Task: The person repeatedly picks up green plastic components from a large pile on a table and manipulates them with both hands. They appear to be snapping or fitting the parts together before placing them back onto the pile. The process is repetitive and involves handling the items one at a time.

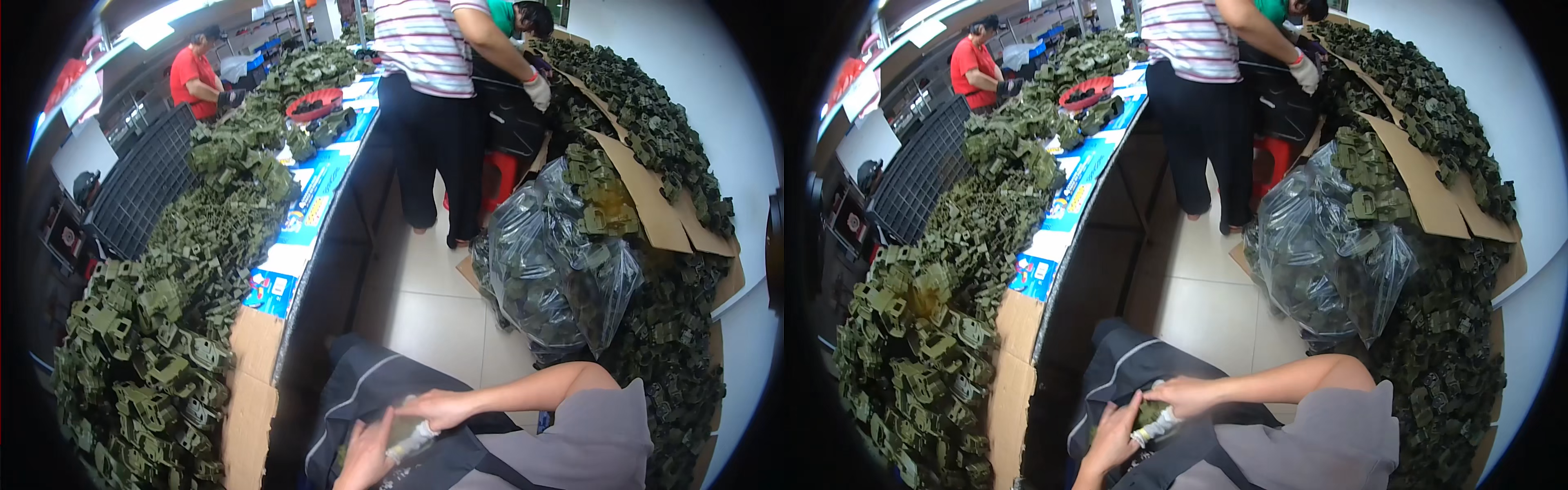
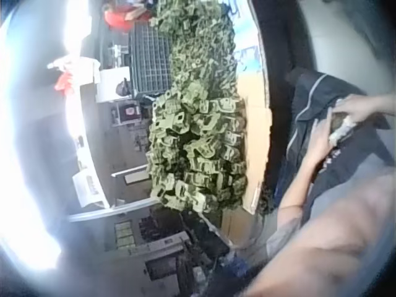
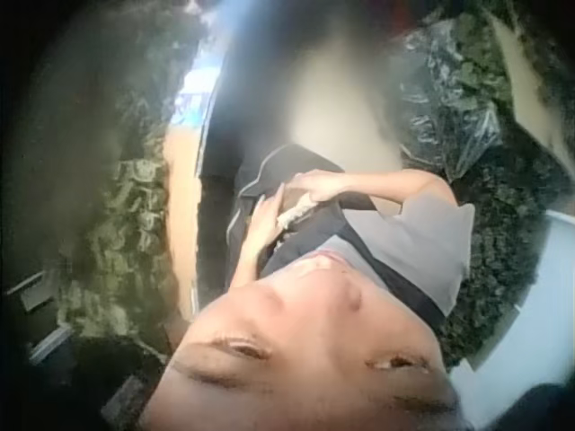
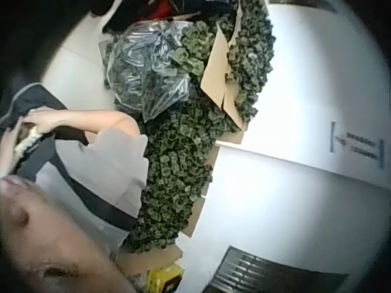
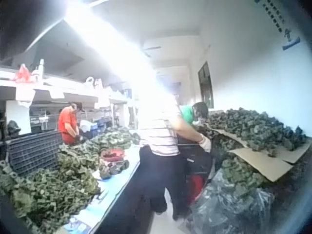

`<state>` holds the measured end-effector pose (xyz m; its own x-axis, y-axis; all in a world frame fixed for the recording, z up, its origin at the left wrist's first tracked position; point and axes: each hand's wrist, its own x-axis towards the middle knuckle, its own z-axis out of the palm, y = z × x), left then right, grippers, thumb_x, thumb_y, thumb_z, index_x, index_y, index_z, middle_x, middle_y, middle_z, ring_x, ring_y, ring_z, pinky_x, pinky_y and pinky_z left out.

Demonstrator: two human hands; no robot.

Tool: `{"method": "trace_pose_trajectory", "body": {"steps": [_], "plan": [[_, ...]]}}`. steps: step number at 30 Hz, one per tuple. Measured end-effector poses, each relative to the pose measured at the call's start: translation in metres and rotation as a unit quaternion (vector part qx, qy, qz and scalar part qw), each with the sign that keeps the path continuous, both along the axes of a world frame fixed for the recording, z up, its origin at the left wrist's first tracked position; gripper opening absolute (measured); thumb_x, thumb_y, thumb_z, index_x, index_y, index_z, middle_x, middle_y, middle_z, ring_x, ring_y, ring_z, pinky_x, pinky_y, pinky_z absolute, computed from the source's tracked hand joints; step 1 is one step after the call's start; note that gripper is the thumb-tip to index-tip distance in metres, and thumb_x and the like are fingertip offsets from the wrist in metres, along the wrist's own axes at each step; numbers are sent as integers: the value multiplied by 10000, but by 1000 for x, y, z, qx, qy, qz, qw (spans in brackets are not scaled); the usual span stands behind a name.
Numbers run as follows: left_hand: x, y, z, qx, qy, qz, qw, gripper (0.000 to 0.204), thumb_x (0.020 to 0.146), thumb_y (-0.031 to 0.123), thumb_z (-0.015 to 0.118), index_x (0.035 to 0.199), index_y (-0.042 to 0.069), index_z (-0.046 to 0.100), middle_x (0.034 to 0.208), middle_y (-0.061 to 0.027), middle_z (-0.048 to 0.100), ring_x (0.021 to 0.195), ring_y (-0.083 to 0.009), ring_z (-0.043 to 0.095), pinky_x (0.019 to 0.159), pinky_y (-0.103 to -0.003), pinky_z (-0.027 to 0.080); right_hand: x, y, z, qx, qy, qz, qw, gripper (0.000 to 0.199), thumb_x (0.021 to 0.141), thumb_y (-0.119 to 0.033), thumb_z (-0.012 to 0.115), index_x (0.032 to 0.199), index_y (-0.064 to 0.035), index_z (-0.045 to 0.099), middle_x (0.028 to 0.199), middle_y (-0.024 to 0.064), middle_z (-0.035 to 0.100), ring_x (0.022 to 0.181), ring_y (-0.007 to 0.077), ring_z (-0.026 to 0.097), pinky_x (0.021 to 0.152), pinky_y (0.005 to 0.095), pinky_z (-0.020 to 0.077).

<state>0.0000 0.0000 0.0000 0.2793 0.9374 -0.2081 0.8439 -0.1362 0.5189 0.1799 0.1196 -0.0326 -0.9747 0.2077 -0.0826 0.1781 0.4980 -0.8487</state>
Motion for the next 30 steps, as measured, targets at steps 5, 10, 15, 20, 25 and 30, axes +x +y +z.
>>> {"method": "trace_pose_trajectory", "body": {"steps": [5, 10, 15, 20, 25, 30], "plan": [[5, -13, -5, -113, -54, 62, 990, 623, 746, 140, 540, 1321, 123, 300, 1031, -222, 554, 976, -359, 527, 848, -388, 413, 9, -17, -4, 62, -23, 58, 996, 483, 742, -111, 505, 1193, 23, 394, 1012, 218, 504, 954, 363, 513, 791, 403, 418], [5, -6, 2, -140, -144, 56, 978, 607, 747, 151, 545, 1311, 126, 323, 1106, -208, 536, 1025, -327, 528, 859, -377, 416, 9, -15, -21, -3, -51, 69, 996, 483, 753, -117, 499, 1201, 27, 387, 1034, 214, 499, 972, 354, 508, 798, 403, 411], [8, -15, -9, -94, -142, 85, 982, 610, 726, 155, 574, 1294, 132, 352, 1099, -183, 543, 1003, -302, 545, 845, -361, 426, 6, -18, -13, -37, -85, 50, 994, 564, 704, -47, 507, 1243, 13, 352, 1071, 204, 486, 1025, 357, 478, 830, 396, 397], [8, -23, -36, 7, -73, 67, 995, 607, 675, 146, 613, 1249, 134, 415, 951, -129, 588, 886, -288, 569, 806, -367, 426, 8, -28, -22, -23, -60, -3, 998, 477, 711, -94, 501, 1182, -28, 467, 1010, 212, 529, 959, 360, 518, 789, 404, 418], [-2, -7, -11, -70, -84, 12, 994, 640, 721, 232, 610, 1299, 130, 355, 970, -139, 595, 939, -286, 561, 933, -429, 333, 3, -13, -16, -73, -92, 29, 993, 544, 725, -118, 522, 1245, -14, 399, 1139, 215, 493, 1052, 348, 481, 874, 376, 390], [-50, -35, -9, -238, -216, 139, 937, 923, 618, 183, 769, 1360, 76, 231, 1136, -155, 519, 1077, -223, 495, 921, -334, 373, 10, 3, -8, -88, -82, 51, 991, 545, 789, -209, 530, 1282, -44, 368, 1181, 212, 474, 1083, 342, 466, 889, 367, 379]]}}
